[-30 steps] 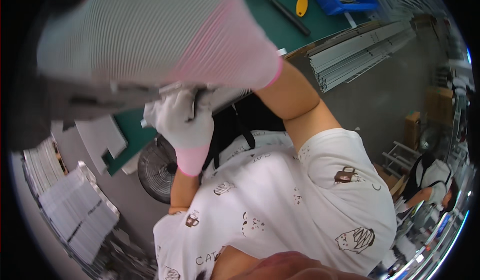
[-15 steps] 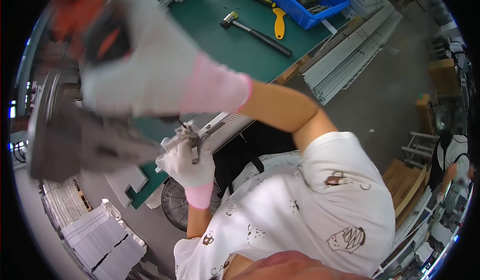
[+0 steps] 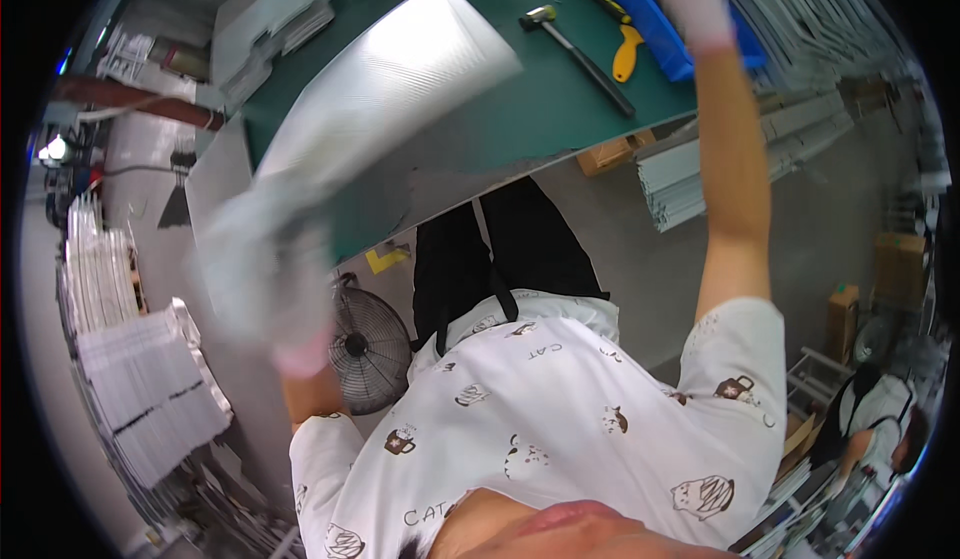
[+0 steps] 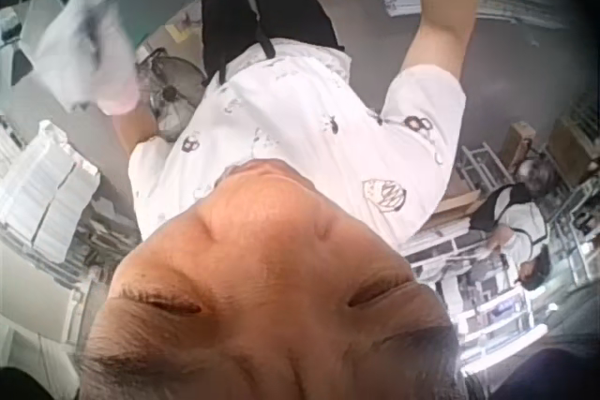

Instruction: The recorder is seen assembling metal mesh filters by attaching small plastic handles and fitting a metal frame around the mesh, then securing it using tools.

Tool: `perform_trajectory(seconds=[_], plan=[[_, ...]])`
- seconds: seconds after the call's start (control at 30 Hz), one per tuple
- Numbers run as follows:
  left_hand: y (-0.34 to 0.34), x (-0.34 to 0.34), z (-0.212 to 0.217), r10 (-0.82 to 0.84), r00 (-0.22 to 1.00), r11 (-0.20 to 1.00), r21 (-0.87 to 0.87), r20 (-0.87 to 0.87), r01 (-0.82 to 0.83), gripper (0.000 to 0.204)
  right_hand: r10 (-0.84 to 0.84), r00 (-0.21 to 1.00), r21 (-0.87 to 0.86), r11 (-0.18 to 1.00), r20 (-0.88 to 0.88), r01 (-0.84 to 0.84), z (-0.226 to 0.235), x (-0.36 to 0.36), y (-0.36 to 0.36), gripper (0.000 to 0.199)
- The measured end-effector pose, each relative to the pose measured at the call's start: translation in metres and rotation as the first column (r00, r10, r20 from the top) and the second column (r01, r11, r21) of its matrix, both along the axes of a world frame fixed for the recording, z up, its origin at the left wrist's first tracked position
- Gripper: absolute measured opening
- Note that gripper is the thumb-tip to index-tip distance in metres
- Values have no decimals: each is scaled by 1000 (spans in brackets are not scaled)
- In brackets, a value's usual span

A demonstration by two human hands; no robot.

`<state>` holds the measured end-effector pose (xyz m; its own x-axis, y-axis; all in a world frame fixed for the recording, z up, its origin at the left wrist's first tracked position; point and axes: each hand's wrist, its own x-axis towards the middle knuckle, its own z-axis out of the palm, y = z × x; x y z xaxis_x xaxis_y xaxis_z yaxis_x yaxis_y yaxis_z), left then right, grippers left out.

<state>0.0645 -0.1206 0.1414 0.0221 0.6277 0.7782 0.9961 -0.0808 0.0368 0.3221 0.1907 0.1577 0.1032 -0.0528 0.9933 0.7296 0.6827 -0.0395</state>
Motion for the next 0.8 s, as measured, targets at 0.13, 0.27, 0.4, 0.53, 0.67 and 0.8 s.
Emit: perform_trajectory(seconds=[0.13,0.27,0.4,0.53,0.67,0.8], plan=[[12,36,-140,-341,939,930,-165,-49,329,29,88,755,-675,524,650,520,-178,56,-72,60],[-14,48,-194,-237,963,930,-256,124,262,42,43,598,-534,503,801,680,-203,51,-78,48],[-23,42,-184,-135,964,926,-316,228,205,46,201,727,-738,372,657,563,-182,22,-68,41],[-43,24,-180,-17,982,921,-380,188,88,48,460,837,-903,421,295,87,-180,-16,-51,43],[-45,16,-179,-31,973,915,-384,229,120,42,487,848,-949,309,210,58,-190,-37,-35,40],[-47,16,-176,3,981,917,-391,192,73,42,471,882,-996,56,-31,-65,-167,-38,-46,40]])
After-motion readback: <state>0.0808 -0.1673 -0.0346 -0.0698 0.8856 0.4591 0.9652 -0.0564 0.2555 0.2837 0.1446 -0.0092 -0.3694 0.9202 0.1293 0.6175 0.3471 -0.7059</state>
